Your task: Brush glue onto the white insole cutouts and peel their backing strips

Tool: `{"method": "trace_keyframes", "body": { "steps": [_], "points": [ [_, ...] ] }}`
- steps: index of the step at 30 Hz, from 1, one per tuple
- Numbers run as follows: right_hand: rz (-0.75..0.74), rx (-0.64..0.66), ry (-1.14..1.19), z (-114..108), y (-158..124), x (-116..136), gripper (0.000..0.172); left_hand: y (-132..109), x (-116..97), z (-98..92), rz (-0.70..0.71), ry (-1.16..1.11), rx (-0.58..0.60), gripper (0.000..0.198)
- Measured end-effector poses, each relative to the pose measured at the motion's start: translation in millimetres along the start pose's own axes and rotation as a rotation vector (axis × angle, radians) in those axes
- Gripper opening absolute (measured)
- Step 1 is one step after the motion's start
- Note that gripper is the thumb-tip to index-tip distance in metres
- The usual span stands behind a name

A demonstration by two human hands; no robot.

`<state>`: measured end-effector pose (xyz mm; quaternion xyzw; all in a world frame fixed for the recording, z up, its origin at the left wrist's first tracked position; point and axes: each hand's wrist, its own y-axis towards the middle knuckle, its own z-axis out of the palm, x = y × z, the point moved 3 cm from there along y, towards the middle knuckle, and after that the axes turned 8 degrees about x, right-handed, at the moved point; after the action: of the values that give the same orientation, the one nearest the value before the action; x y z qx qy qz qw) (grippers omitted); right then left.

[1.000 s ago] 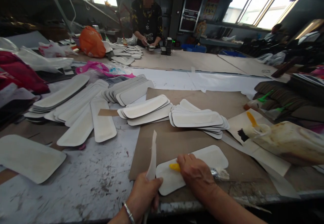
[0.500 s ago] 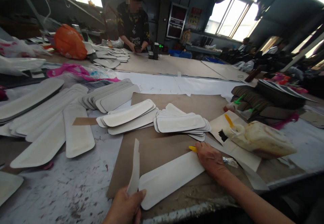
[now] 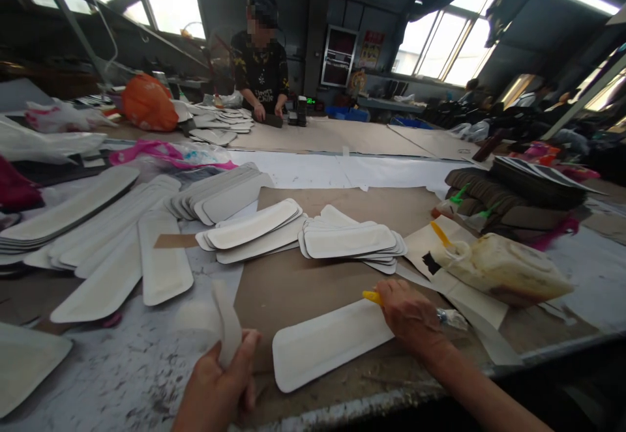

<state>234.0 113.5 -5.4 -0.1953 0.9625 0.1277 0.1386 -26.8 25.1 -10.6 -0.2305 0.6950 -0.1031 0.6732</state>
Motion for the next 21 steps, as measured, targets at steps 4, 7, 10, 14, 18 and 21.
{"method": "trace_keyframes", "body": {
  "steps": [4, 7, 10, 14, 18, 21],
  "points": [
    [-0.067, -0.019, 0.026, -1, 9, 25, 0.015, -2, 1, 53.8, -0.158, -0.528, 0.325, 0.023],
    [-0.093, -0.014, 0.037, 4, 14, 40, 0.016, 11, 10, 87.3, -0.239, -0.721, 0.284, 0.018],
    [-0.093, 0.003, 0.058, 16, 13, 45, 0.016, 22, 18, 98.6, -0.253, -0.739, 0.183, 0.018],
    [-0.072, 0.035, 0.096, 28, 11, 37, 0.015, 23, 21, 89.9, -0.279, -0.720, 0.106, 0.018],
    [-0.066, 0.049, 0.132, 32, 10, 28, 0.015, 19, 23, 65.8, -0.312, -0.672, 0.030, 0.014],
    [-0.062, 0.039, 0.150, 34, 10, 26, 0.014, 15, 26, 46.6, -0.301, -0.659, -0.020, 0.016]
  ]
}}
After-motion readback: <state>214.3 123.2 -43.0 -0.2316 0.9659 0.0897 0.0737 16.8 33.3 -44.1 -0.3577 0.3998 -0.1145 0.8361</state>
